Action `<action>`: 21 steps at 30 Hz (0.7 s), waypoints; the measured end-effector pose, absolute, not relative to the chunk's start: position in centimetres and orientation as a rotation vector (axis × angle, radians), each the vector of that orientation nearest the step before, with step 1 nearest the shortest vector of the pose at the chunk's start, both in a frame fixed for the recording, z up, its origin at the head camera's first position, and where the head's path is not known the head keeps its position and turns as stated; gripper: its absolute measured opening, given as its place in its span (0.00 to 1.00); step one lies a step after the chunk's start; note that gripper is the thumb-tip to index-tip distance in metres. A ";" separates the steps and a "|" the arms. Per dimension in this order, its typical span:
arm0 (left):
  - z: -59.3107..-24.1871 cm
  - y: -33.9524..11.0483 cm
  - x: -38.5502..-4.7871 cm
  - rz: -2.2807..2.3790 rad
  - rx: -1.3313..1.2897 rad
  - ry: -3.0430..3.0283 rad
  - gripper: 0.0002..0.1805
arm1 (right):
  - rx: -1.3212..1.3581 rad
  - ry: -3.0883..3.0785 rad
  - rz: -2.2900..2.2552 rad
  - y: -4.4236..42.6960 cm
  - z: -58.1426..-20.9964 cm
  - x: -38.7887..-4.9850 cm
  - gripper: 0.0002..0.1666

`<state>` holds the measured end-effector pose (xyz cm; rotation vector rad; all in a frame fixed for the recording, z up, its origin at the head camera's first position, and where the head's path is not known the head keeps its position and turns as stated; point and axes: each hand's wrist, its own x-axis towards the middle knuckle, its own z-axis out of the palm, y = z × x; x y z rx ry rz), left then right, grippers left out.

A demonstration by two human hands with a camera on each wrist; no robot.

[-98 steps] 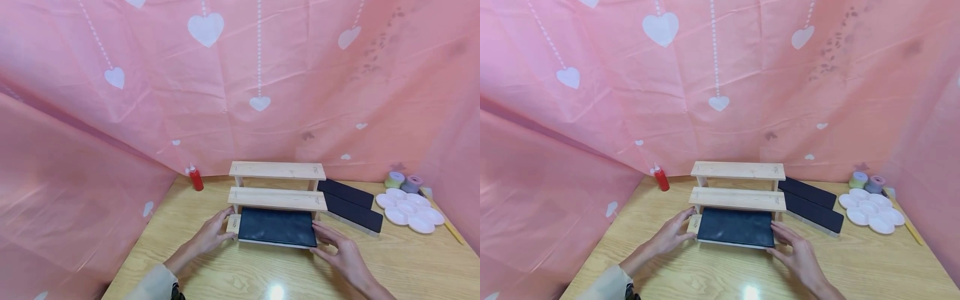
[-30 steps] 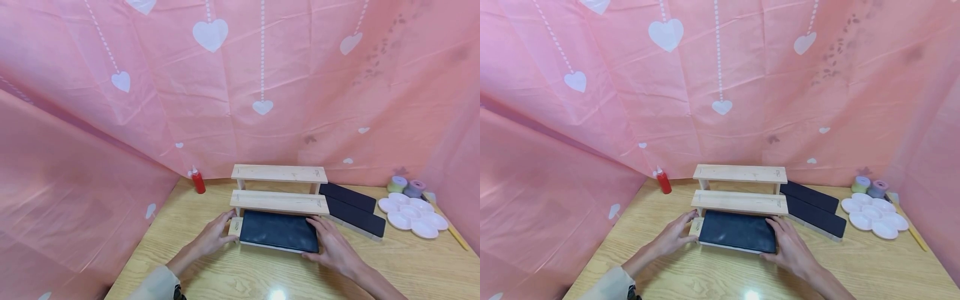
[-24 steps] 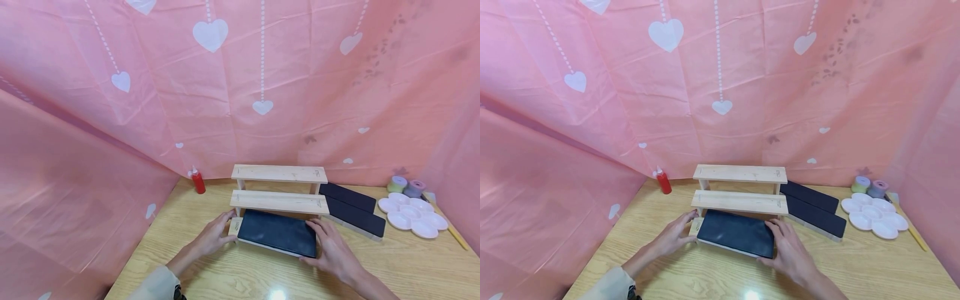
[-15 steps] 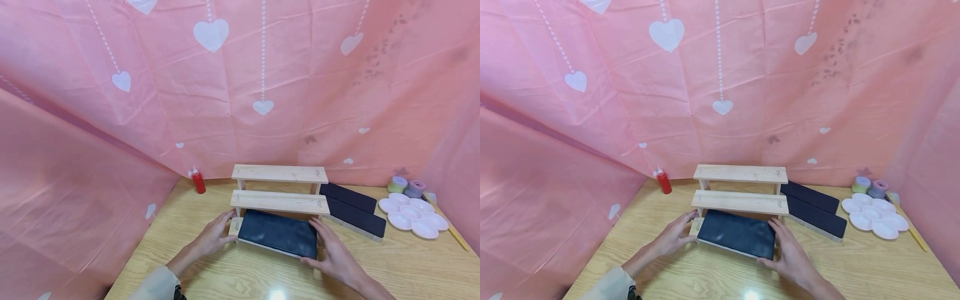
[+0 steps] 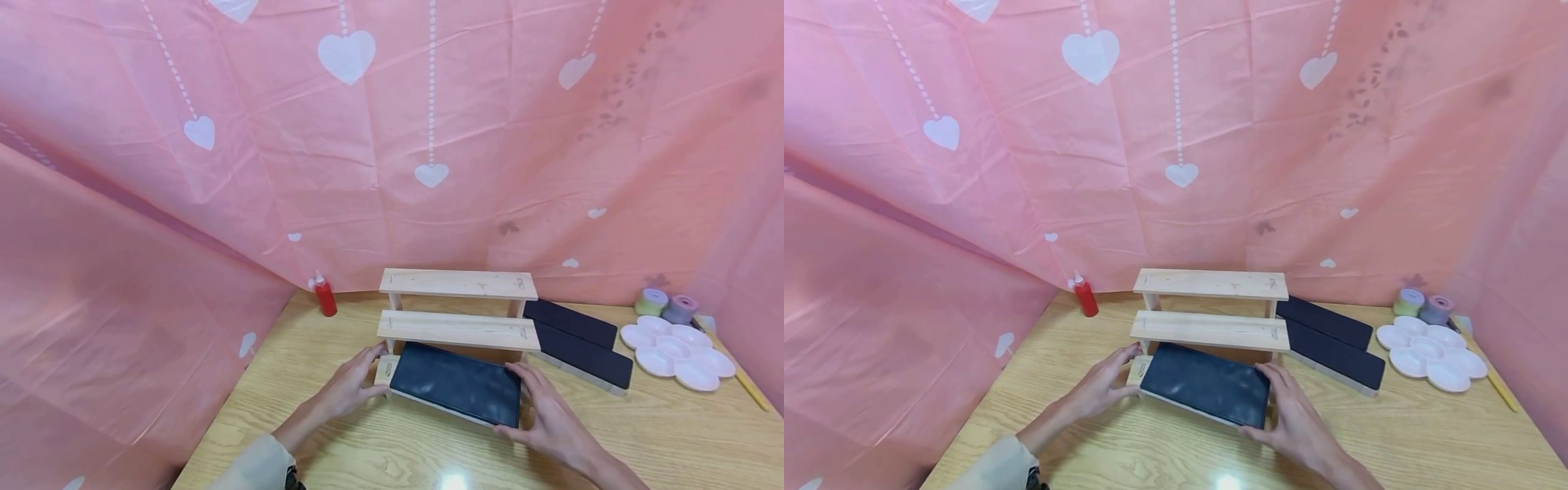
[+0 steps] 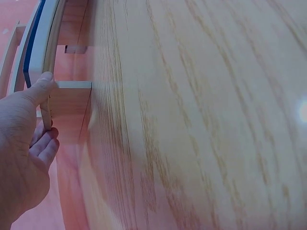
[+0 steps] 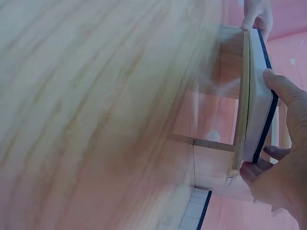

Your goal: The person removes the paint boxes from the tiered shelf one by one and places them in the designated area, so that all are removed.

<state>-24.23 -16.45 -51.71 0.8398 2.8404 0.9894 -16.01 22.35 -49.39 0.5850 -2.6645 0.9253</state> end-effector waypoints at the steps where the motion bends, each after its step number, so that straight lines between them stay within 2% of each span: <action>1: -51.7 -16.4 -24.2 0.990 0.840 2.839 0.47 | 0.595 -2.660 0.918 22.4 -49.4 -16.0 0.65; 5: -51.7 -16.4 -24.2 0.982 0.835 2.839 0.47 | 0.643 -2.632 0.911 22.5 -49.6 -16.2 0.66; 15: -51.7 -16.5 -24.2 0.987 0.857 2.834 0.47 | 0.655 -2.624 0.867 22.4 -49.8 -16.0 0.63; 21: -51.6 -16.5 -24.2 0.993 0.833 2.831 0.47 | 0.695 -2.623 0.884 22.4 -49.6 -16.2 0.67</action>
